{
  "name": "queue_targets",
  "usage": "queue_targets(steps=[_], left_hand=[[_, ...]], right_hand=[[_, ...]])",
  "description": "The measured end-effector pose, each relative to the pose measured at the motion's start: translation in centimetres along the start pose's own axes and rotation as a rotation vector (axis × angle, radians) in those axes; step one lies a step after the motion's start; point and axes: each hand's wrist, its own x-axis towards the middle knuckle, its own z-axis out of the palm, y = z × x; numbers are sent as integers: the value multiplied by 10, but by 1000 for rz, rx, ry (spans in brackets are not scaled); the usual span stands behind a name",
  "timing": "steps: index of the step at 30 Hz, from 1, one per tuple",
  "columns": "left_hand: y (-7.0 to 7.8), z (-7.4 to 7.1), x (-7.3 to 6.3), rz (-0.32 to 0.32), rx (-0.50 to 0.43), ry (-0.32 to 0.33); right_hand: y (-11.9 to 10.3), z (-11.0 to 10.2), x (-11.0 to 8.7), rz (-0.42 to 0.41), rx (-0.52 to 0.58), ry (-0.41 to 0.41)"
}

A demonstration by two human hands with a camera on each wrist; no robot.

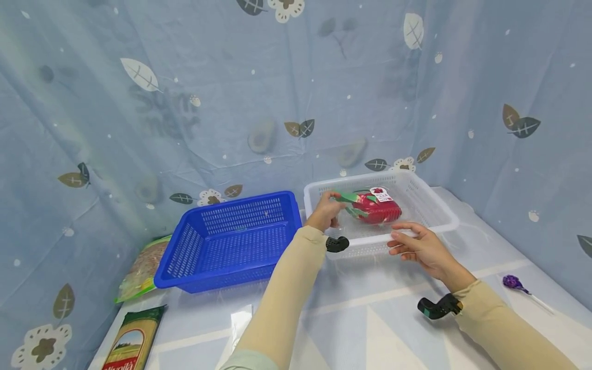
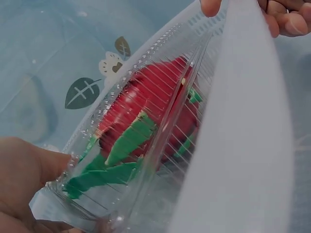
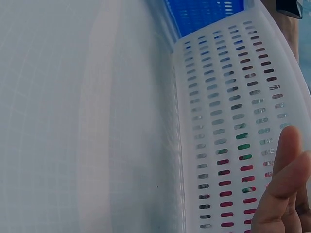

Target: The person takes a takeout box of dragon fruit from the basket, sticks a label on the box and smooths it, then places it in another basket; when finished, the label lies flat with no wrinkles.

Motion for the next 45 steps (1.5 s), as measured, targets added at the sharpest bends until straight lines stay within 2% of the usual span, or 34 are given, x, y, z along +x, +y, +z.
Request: queue_targets(steps=[4,12,16,20,23,30,35,40,45], left_hand=[[-3,1,-2,-20,9,-2],[-6,2,4,-67,-42,-25],[-6,2,4,-59,-43,-24],[-6,3,0,-24,-68,-24],[-7,2,-2,4,-97,-42],[-8,-1,-2,18,-134,-70],[-1,-2,-3,34,-127,-52],[15,-9,-18,111,-60,-64],[23,-27,-48,201,17,-174]], right_hand=[[0,1,0,3,-4,2],[0,3,0,3,-16,8],[1,3,0,11,-36,16],[2,4,-1,17,-54,18],[2,4,-1,17,-60,19],[4,5,0,21,-55,15],[2,4,-1,15,-60,20],[1,3,-2,16,-62,23],[0,1,0,13,-76,22]])
